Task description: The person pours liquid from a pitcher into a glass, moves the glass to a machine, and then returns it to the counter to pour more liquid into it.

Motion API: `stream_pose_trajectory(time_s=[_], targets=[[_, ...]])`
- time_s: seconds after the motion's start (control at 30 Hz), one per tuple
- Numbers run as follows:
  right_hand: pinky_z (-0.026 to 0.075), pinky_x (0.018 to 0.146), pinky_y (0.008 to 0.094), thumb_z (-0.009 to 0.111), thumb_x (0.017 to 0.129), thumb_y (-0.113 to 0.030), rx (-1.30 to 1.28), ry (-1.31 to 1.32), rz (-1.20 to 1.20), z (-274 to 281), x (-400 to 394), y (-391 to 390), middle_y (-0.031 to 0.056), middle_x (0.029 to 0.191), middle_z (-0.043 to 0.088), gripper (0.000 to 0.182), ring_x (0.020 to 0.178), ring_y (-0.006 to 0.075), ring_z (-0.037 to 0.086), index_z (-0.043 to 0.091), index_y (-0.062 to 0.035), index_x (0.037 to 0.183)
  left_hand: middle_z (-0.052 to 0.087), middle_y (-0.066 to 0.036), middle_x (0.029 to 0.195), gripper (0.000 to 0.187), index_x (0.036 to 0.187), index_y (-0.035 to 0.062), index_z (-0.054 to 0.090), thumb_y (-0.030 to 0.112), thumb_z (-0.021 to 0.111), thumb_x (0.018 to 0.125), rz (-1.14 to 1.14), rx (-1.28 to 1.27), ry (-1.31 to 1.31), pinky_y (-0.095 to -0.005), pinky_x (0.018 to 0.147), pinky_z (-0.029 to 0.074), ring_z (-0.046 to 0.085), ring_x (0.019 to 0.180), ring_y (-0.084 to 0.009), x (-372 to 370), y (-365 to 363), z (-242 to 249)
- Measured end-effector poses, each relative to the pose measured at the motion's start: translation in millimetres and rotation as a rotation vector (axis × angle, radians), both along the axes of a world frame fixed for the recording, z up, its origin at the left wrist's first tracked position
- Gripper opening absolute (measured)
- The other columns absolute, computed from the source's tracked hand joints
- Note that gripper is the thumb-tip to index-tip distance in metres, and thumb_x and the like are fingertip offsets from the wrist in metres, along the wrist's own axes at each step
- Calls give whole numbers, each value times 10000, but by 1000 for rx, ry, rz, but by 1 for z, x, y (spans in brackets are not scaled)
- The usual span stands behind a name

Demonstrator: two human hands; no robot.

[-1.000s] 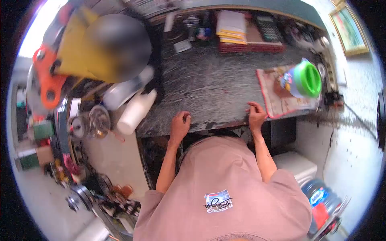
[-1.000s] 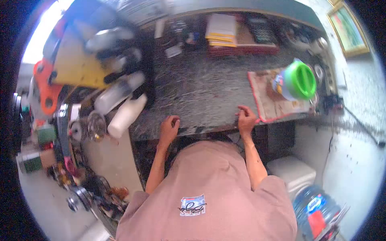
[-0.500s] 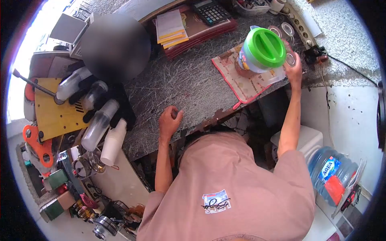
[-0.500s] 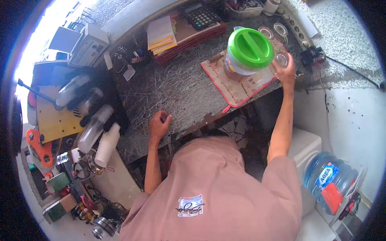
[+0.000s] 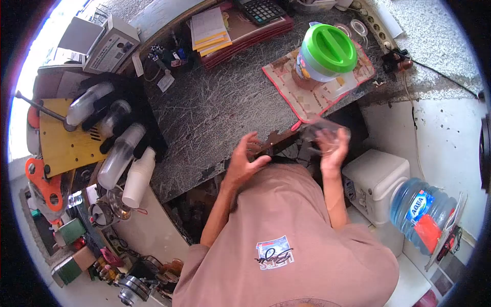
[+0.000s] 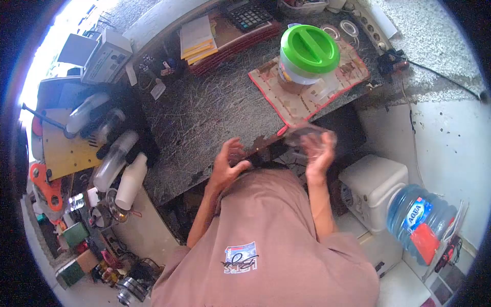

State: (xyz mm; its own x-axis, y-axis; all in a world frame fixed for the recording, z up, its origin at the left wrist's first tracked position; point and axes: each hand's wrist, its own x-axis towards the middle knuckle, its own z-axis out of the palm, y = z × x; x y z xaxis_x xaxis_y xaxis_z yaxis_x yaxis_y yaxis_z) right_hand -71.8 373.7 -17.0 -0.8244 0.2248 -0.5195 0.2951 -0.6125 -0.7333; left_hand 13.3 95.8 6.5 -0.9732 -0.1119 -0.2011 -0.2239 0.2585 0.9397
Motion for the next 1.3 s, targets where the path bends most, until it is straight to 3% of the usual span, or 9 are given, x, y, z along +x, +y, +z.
stream_pose_trajectory(time_s=[0.13,0.37,0.47,0.53,0.67,0.77,0.97,1.1,1.3], targets=[[591,856,436,640,931,-379,-248,-10,383,2,8,-70,197,1146,666,421,1011,371,701,529,-60,1182,373,-198,1505,1126,1576,78,155,197,897,738,10,324,59,-403,1015,488,547,1248,-312,-10,34,14],[532,944,410,666,932,-439,-327,12,807,8,-23,-138,185,1182,651,512,1078,313,668,515,-47,1225,494,-136,1363,955,1544,88,313,134,867,769,537,184,305,-394,919,569,605,1170,-265,-24,-2,18],[492,910,354,730,921,-330,716,397,698,46,-34,-135,151,1238,606,538,1092,226,602,524,-9,1301,549,-117,1275,901,1504,74,409,153,885,742,534,-225,215,-382,863,581,641,1101,-248,-37,-19,52],[480,910,366,751,910,-247,959,523,360,68,-45,-105,153,1278,572,502,1099,232,571,531,4,1285,556,-124,1246,904,1488,59,434,161,894,717,509,-399,256,-394,863,577,646,1082,-266,-41,-35,45],[478,821,350,732,934,-264,1446,770,-369,77,-95,-56,102,1032,650,344,916,192,601,623,5,1119,569,-145,1212,892,1459,42,482,225,898,692,512,-745,231,-403,852,569,656,1056,-302,-40,-63,31],[462,746,326,712,953,-353,1070,590,88,80,-124,-32,30,827,618,357,793,155,585,655,-2,983,570,-142,1219,895,1464,42,472,293,885,710,577,-802,89,-419,848,575,662,1039,-320,-40,-72,34],[301,519,256,738,933,-389,463,548,180,57,-152,-21,-67,627,472,373,552,48,401,633,-84,745,568,-126,1201,872,1444,55,483,390,862,733,639,-948,-13,-451,772,599,686,1002,-331,-43,-80,36],[244,498,247,771,910,-333,512,488,-29,74,-154,-46,-85,610,451,330,532,33,359,631,-107,714,565,-132,1211,856,1429,54,479,413,851,746,674,-1023,-84,-453,748,607,698,979,-330,-47,-77,40],[183,456,260,770,911,-276,540,630,49,89,-166,-44,-78,591,461,259,471,23,316,726,-33,832,540,-166,1294,875,1465,47,410,467,801,804,603,-969,-272,-484,810,598,685,1015,-385,-55,-77,54]])
